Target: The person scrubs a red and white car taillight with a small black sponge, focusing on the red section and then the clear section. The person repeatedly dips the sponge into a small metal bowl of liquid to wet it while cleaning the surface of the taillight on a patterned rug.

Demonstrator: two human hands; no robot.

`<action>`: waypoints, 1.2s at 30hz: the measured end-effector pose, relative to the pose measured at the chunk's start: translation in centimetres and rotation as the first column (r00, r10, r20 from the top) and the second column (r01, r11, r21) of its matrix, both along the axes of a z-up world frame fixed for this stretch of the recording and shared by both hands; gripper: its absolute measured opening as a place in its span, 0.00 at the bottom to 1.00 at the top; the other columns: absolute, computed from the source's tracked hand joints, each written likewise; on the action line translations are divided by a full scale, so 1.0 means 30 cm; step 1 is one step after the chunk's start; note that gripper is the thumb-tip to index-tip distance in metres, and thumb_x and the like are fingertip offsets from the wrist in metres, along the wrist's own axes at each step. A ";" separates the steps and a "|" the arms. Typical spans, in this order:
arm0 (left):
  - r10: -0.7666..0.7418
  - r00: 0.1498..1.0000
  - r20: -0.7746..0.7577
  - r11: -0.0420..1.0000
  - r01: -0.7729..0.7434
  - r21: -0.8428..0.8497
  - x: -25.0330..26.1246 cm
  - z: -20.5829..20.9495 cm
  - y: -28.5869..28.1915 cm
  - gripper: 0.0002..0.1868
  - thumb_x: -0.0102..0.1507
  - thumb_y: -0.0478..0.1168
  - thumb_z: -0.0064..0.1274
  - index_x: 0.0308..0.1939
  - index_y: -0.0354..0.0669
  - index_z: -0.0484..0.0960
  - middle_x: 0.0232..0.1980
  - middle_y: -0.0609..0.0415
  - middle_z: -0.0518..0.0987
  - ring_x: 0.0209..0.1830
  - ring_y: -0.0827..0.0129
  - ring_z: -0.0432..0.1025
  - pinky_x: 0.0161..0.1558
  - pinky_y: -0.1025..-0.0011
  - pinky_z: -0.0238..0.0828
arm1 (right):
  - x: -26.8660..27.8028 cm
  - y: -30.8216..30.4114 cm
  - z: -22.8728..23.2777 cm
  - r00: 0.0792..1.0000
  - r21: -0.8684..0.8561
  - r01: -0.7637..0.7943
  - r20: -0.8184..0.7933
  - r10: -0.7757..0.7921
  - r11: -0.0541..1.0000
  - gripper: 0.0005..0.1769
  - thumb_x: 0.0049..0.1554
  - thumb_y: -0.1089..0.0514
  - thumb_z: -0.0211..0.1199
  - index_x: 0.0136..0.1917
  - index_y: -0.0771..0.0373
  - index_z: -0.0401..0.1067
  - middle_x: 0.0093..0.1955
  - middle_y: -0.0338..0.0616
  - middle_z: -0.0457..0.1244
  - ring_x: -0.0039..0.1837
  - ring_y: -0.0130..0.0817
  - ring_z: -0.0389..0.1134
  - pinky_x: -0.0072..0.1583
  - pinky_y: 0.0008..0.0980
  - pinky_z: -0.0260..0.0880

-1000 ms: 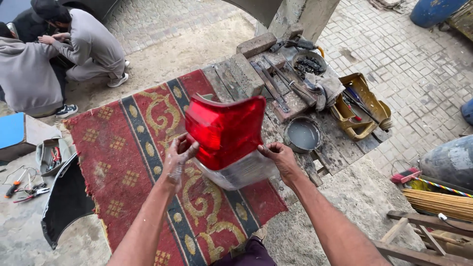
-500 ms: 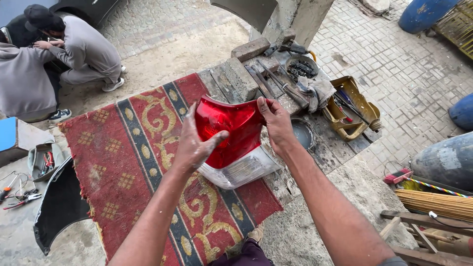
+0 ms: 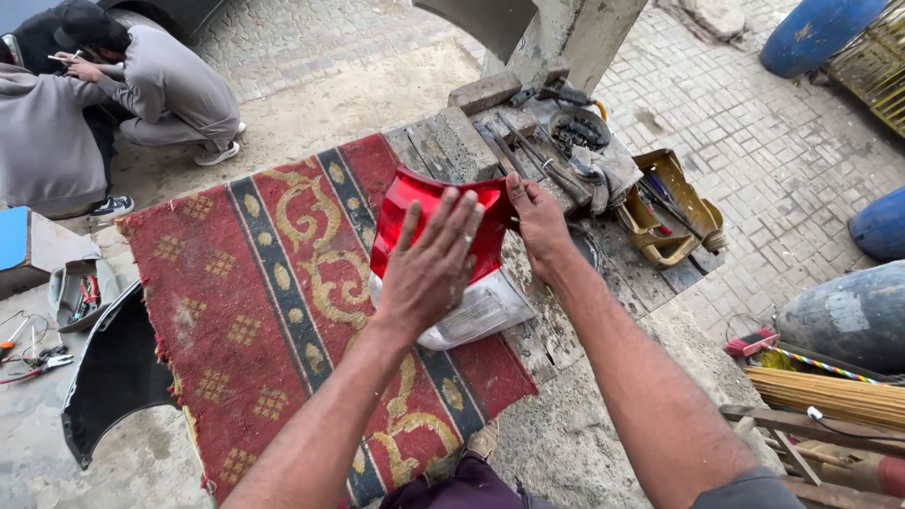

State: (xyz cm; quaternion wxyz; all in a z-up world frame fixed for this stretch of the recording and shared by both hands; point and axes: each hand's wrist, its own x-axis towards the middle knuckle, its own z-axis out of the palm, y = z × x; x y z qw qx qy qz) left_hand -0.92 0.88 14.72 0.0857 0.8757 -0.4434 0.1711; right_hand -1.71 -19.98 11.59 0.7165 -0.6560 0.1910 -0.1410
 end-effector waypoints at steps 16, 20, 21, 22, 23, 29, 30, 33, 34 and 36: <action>0.085 0.933 -0.349 0.982 -0.138 -0.130 0.066 -0.001 0.097 0.44 0.68 0.62 0.44 0.81 0.44 0.50 0.85 0.50 0.44 0.84 0.62 0.35 0.79 0.59 0.24 | 0.020 0.025 0.038 0.990 0.004 0.109 -0.092 -0.108 0.994 0.23 0.57 0.32 0.65 0.43 0.53 0.72 0.38 0.33 0.62 0.42 0.28 0.67 0.51 0.32 0.73; 0.061 0.961 -0.271 0.950 -0.139 -0.279 0.060 -0.032 0.077 0.47 0.64 0.58 0.55 0.79 0.37 0.56 0.83 0.46 0.49 0.84 0.55 0.40 0.79 0.56 0.33 | 0.036 0.009 -0.003 0.993 0.011 0.090 -0.074 -0.089 0.996 0.25 0.57 0.31 0.65 0.47 0.53 0.74 0.39 0.34 0.62 0.43 0.29 0.67 0.53 0.34 0.72; 0.075 0.969 -0.237 0.956 -0.137 -0.258 0.052 -0.037 0.060 0.46 0.63 0.54 0.57 0.78 0.36 0.56 0.83 0.45 0.50 0.84 0.55 0.40 0.79 0.57 0.33 | 0.032 0.014 0.006 0.994 0.015 0.089 -0.063 -0.087 0.996 0.24 0.58 0.31 0.64 0.47 0.54 0.73 0.39 0.34 0.61 0.44 0.29 0.66 0.53 0.33 0.72; 0.083 0.968 -0.238 0.955 -0.146 -0.257 0.033 -0.029 0.038 0.46 0.63 0.54 0.57 0.78 0.36 0.56 0.83 0.45 0.50 0.84 0.55 0.40 0.79 0.57 0.33 | 0.030 0.012 0.016 0.995 0.016 0.080 -0.064 -0.079 0.997 0.24 0.58 0.31 0.64 0.47 0.54 0.73 0.39 0.34 0.61 0.44 0.29 0.66 0.53 0.33 0.72; 0.035 0.982 -0.187 0.975 -0.075 -0.208 0.015 -0.021 0.015 0.47 0.61 0.54 0.57 0.78 0.40 0.57 0.83 0.47 0.50 0.84 0.57 0.40 0.79 0.56 0.30 | 0.028 0.009 0.027 0.996 0.013 0.061 -0.073 -0.060 0.998 0.24 0.57 0.31 0.64 0.47 0.53 0.73 0.39 0.34 0.61 0.43 0.29 0.67 0.53 0.33 0.73; -0.020 0.990 -0.136 0.987 -0.002 -0.162 0.021 -0.015 -0.006 0.39 0.64 0.52 0.51 0.77 0.46 0.61 0.83 0.54 0.54 0.84 0.62 0.42 0.79 0.57 0.30 | 0.005 -0.011 0.038 0.998 0.015 -0.014 -0.067 0.015 1.000 0.23 0.58 0.32 0.64 0.47 0.52 0.74 0.39 0.33 0.62 0.43 0.27 0.67 0.52 0.31 0.73; 0.013 0.980 -0.198 0.979 -0.053 -0.199 0.031 -0.009 0.007 0.36 0.68 0.53 0.48 0.78 0.48 0.60 0.83 0.56 0.53 0.84 0.63 0.41 0.79 0.58 0.27 | 0.017 -0.017 0.025 0.998 0.022 -0.015 -0.066 0.017 1.000 0.22 0.58 0.32 0.65 0.47 0.52 0.74 0.38 0.33 0.62 0.42 0.25 0.67 0.51 0.29 0.74; 0.062 0.958 -0.280 0.904 -0.173 -0.391 0.047 -0.057 0.065 0.44 0.64 0.56 0.59 0.79 0.42 0.59 0.83 0.52 0.52 0.83 0.57 0.43 0.78 0.55 0.38 | 0.052 -0.070 -0.066 0.997 0.010 -0.046 -0.060 0.046 0.999 0.22 0.59 0.32 0.64 0.46 0.53 0.74 0.38 0.34 0.63 0.42 0.27 0.67 0.52 0.32 0.74; 0.073 0.956 -0.286 0.905 -0.184 -0.383 0.040 -0.056 0.060 0.44 0.64 0.56 0.59 0.79 0.42 0.59 0.83 0.52 0.52 0.83 0.57 0.43 0.78 0.55 0.38 | 0.042 -0.065 -0.061 0.996 0.017 -0.055 -0.065 0.057 0.998 0.22 0.59 0.32 0.64 0.46 0.53 0.74 0.38 0.34 0.63 0.42 0.27 0.67 0.52 0.32 0.74; 0.082 0.949 -0.305 0.886 -0.209 -0.413 0.045 -0.046 0.044 0.46 0.61 0.58 0.63 0.77 0.43 0.61 0.82 0.53 0.55 0.83 0.59 0.45 0.79 0.58 0.40 | 0.037 -0.061 -0.039 0.997 0.020 -0.047 -0.059 0.048 0.999 0.22 0.59 0.33 0.65 0.48 0.52 0.74 0.38 0.34 0.64 0.42 0.26 0.68 0.52 0.32 0.75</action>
